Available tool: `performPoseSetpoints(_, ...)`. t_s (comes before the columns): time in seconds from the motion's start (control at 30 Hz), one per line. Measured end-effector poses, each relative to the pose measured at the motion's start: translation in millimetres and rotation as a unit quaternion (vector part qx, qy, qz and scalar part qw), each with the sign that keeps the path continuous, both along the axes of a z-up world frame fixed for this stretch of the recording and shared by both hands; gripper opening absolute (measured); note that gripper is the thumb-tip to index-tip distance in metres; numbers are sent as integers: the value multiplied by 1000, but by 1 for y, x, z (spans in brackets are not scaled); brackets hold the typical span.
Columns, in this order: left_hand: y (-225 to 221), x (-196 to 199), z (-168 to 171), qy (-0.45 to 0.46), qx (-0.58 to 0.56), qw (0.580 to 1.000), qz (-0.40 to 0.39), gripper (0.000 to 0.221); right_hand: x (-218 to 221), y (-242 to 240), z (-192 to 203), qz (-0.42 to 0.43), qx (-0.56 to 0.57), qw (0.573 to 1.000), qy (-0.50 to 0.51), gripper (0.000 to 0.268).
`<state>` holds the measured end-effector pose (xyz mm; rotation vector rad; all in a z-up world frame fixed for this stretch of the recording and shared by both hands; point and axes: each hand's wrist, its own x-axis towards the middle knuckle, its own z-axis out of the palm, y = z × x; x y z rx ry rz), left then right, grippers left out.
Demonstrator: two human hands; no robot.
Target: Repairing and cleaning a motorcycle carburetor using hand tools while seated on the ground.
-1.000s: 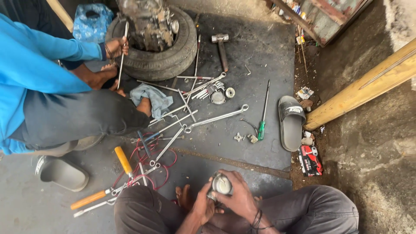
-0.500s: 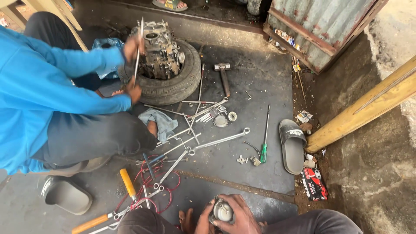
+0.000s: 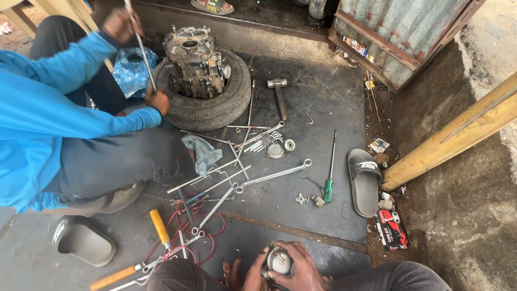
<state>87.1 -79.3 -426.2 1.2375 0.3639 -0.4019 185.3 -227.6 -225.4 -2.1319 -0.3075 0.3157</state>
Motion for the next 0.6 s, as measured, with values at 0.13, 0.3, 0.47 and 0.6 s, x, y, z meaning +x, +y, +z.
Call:
performPoseSetpoints(0.13,34,40,-78,-40,42,998,-1,61,1,0,-13,-20,-12,1000,4,75)
performPoseSetpoints(0.3,13,66,-76,-110,246,962,-42,59,10,-2,-40,-45,-82,995,21,81)
performPoseSetpoints(0.47,-10,76,-116,27,307,944,116,46,23,-3,-72,-41,-179,982,47,82)
performPoseSetpoints(0.6,9,70,-122,-229,507,822,116,33,26,-1,-115,-43,-164,985,-2,76)
